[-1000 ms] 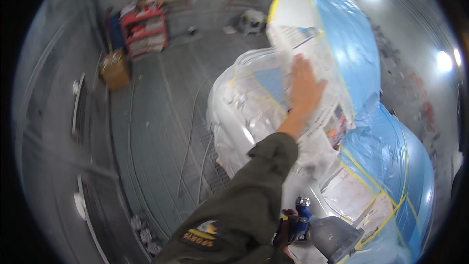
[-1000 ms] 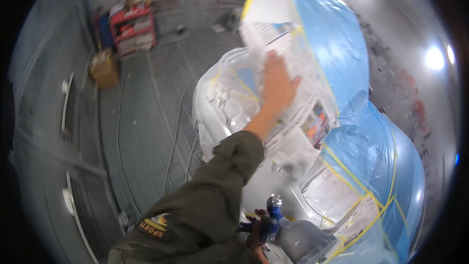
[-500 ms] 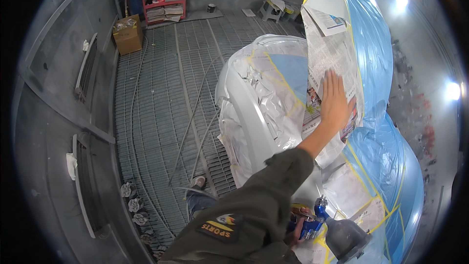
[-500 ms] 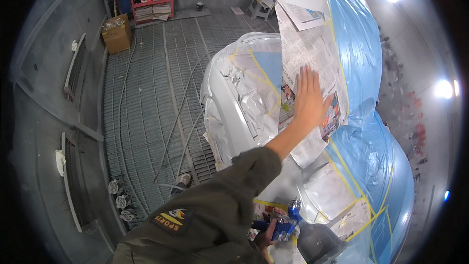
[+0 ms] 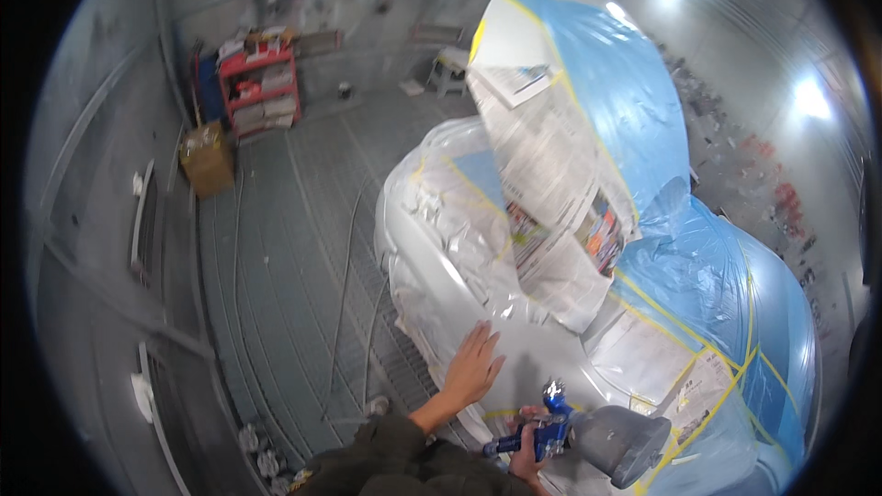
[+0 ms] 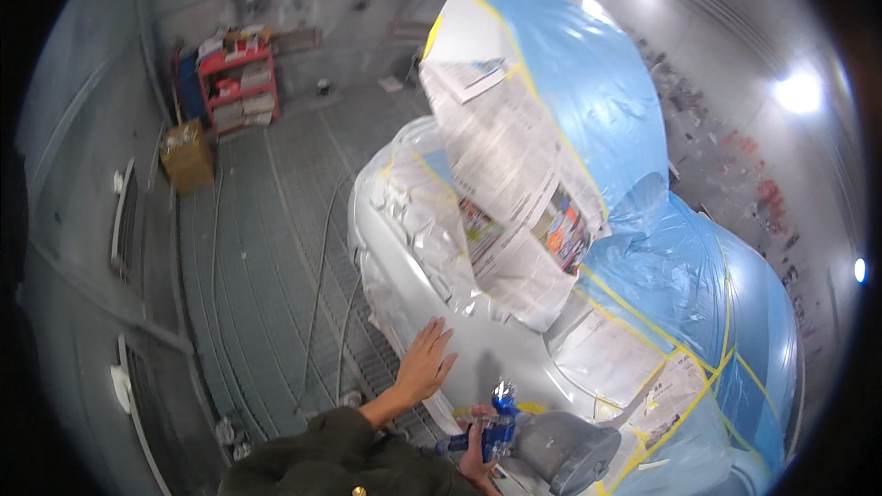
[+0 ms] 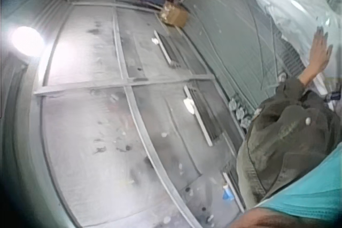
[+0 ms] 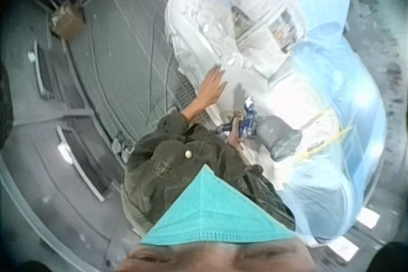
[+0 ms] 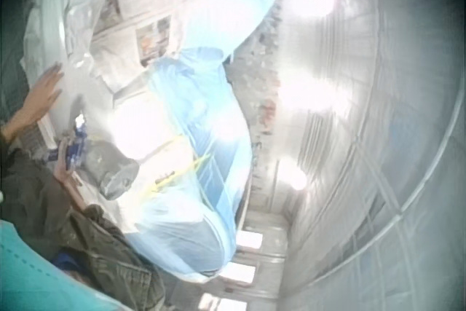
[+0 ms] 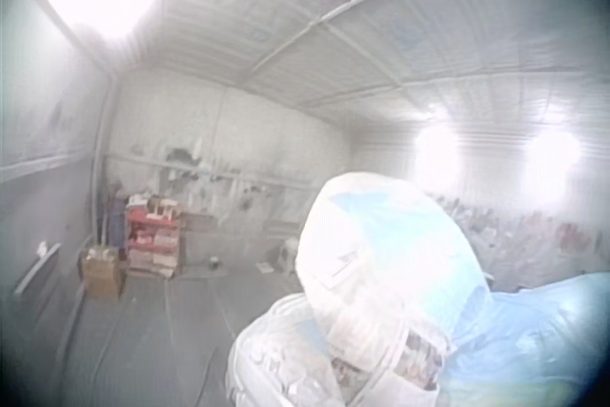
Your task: The person applies masking tape and newspaper to a car, then uses a spray gun to paint the exposed surfaces. After painting, the person removes the masking materials to reveal the finished paint job.
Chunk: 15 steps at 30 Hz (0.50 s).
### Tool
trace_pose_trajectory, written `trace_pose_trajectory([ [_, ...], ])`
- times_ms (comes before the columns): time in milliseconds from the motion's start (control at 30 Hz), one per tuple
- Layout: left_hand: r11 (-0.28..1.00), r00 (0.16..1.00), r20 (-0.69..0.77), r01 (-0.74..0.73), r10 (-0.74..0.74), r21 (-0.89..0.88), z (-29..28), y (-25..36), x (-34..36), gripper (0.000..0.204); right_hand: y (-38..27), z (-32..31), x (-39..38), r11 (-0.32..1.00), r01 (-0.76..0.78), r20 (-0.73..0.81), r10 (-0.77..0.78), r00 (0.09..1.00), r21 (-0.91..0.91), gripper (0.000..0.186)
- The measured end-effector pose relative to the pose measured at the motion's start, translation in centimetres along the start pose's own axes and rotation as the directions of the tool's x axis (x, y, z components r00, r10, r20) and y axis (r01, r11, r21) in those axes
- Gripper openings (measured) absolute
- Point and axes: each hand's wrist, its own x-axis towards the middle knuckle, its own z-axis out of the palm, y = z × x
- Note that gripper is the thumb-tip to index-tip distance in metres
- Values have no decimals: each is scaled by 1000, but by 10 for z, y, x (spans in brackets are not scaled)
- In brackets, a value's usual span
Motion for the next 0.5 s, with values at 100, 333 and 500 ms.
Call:
trace_pose_trajectory([
  [100,997,997,-59,47,-43,62,-36,-9,22,52,15,1,4,1000,6,95,-5,995,-5,42],
  [333,959,948,-245,-143,204,245,-115,-27,175,60,17,46,22,998,-46,17,47,999,-50,42],
  [500,864,853,-314,-266,418,428,-164,-26,328,61,21,82,33,997,-65,-45,63,997,-50,41],
])
